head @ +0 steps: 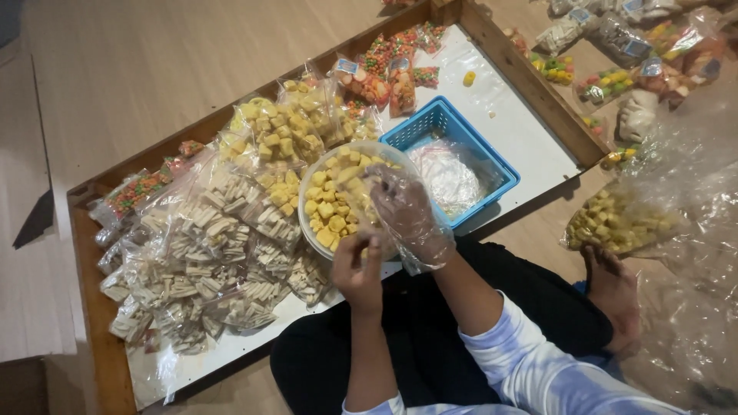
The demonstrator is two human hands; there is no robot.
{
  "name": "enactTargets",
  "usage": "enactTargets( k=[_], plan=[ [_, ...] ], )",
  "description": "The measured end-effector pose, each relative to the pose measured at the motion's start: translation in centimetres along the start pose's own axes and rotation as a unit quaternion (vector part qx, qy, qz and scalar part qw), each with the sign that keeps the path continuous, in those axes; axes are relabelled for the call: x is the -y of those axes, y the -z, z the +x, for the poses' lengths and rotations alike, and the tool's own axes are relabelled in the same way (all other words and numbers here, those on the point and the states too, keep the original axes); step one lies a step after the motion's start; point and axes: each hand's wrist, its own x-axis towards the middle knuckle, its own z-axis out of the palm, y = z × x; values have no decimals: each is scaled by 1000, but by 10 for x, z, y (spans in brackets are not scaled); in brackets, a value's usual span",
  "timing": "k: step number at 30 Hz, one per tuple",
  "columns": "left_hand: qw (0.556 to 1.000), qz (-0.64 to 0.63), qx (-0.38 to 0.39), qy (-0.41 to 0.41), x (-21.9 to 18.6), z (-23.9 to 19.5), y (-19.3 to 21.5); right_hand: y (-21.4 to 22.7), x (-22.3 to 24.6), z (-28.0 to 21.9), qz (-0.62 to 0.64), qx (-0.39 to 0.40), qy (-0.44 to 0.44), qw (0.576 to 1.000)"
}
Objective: The person scoops yellow snack pieces from a white bowl into clear plastic bags using gloved hands. The person repeatedly fills bags and places them into a blue basket. The person handles snack pieces and plastic bags throughout the clip.
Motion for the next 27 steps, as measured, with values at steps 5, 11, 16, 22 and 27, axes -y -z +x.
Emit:
enactTargets(
  k=[5, 11, 16, 22, 27],
  plan=[
    [997, 52, -62, 5, -9, 15, 14, -69, 51, 15, -416, 2, 150, 897],
    [990, 112, -91, -3, -22, 20, 16, -129, 81, -8, -561, 25, -4, 827],
    [987, 115, -112, 23, -8, 19, 28, -109, 73, -4, -616, 97, -21, 781],
    [939, 288, -169, -83, 1, 19, 37, -138, 78, -8, -909, 49, 236, 339],
    [936, 203, 6, -286, -14, 9, 28, -122, 69, 8, -490, -9, 75, 868]
  ],
)
